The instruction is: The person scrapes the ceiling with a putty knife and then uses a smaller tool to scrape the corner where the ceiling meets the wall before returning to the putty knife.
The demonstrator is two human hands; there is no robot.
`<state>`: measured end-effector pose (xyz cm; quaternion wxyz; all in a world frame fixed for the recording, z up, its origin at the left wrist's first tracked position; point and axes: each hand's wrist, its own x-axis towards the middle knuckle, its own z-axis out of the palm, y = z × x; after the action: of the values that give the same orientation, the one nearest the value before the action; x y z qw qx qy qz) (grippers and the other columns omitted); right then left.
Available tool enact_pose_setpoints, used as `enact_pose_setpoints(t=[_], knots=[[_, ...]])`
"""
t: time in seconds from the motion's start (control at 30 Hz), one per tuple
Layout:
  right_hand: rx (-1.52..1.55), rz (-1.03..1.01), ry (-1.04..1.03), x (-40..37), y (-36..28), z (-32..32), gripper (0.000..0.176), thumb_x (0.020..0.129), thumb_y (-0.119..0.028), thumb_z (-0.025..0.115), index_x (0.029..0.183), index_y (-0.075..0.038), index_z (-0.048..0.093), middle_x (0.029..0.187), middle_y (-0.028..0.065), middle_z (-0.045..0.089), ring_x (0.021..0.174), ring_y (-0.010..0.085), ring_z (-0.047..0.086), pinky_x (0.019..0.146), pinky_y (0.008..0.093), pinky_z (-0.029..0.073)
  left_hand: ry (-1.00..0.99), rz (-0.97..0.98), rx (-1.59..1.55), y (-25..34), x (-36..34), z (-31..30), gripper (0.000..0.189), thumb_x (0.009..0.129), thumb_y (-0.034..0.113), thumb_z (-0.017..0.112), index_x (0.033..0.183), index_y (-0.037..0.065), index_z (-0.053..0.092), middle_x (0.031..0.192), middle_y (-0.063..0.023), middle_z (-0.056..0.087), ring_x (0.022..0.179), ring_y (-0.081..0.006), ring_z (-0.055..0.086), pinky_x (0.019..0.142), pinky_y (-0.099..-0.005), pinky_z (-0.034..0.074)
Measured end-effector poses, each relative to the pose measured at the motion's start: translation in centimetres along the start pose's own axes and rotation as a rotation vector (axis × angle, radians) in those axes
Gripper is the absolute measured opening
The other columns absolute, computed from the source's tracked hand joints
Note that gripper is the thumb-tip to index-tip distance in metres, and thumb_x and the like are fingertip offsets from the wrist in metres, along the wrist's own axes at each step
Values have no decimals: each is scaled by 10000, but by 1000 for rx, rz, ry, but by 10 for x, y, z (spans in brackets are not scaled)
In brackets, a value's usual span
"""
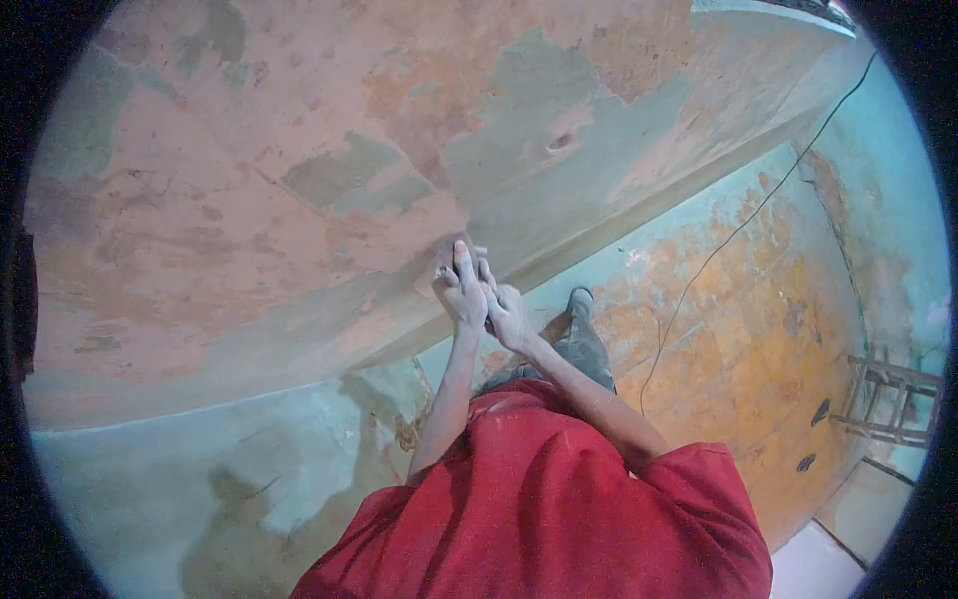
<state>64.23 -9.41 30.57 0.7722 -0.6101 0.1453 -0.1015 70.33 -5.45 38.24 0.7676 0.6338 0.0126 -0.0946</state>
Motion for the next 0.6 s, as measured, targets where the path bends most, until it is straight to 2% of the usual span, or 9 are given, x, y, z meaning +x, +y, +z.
enact_pose_setpoints(t=[0.07, 0.17, 0.23, 0.3, 0.33, 0.4, 0.5, 0.6], knots=[[-12, 1, -65, -4, -24, -2, 515, 996, -361, 396, 624, -22, 505, 494, 15, 465, 421, 105, 423, 401, 287, 337, -3, 9, 28, -3, 3, -5, 366, 968, 309, 540, 745, 20, 576, 537, -32, 521, 381, -96, 457, 338, -234, 329], [-80, 48, -34, -8, -3, -4, 508, 997, -352, 392, 628, -23, 506, 503, 15, 474, 430, 106, 429, 410, 288, 343, 17, -38, -24, -25, -1, -11, 366, 965, 311, 547, 739, 25, 574, 551, -30, 528, 387, -93, 460, 340, -232, 331], [-143, -40, -2, -1, -1, -4, 488, 993, -339, 409, 634, -25, 512, 508, 12, 471, 445, 100, 430, 417, 287, 343, 60, -97, -10, -14, 0, -4, 357, 963, 302, 551, 736, 27, 572, 557, -27, 527, 396, -92, 467, 343, -232, 334], [34, -8, -6, -2, -27, 2, 490, 990, -346, 418, 651, -8, 526, 511, 18, 473, 464, 95, 443, 423, 288, 343, 40, 71, 13, 3, 2, 3, 364, 961, 308, 555, 731, 26, 571, 542, -28, 520, 391, -94, 466, 345, -234, 336], [48, 11, -61, -5, -40, -1, 509, 988, -360, 416, 657, 6, 541, 509, 23, 474, 463, 94, 444, 420, 291, 340, 22, 44, -68, 15, -3, 7, 367, 958, 309, 557, 731, 21, 573, 537, -31, 520, 394, -96, 469, 348, -238, 336], [-5, 40, -53, -5, -14, -6, 521, 988, -370, 417, 653, 9, 542, 509, 24, 477, 458, 96, 445, 418, 290, 341, 23, 40, -43, -13, 0, -4, 372, 958, 312, 556, 734, 16, 578, 539, -32, 521, 393, -98, 468, 348, -240, 333], [-76, 65, -27, -5, -10, -9, 547, 987, -402, 420, 640, 1, 545, 512, 23, 482, 441, 100, 437, 415, 286, 343, 10, 7, 11, -22, 3, -6, 391, 960, 326, 547, 744, 4, 592, 538, -33, 517, 385, -105, 460, 346, -247, 328], [0, 167, -7, -17, -13, -6, 558, 989, -423, 408, 663, 2, 562, 522, 30, 497, 462, 98, 450, 426, 285, 349, 31, -58, 32, -16, -5, -7, 417, 960, 363, 544, 752, 6, 602, 540, -35, 522, 398, -106, 475, 350, -244, 335]])
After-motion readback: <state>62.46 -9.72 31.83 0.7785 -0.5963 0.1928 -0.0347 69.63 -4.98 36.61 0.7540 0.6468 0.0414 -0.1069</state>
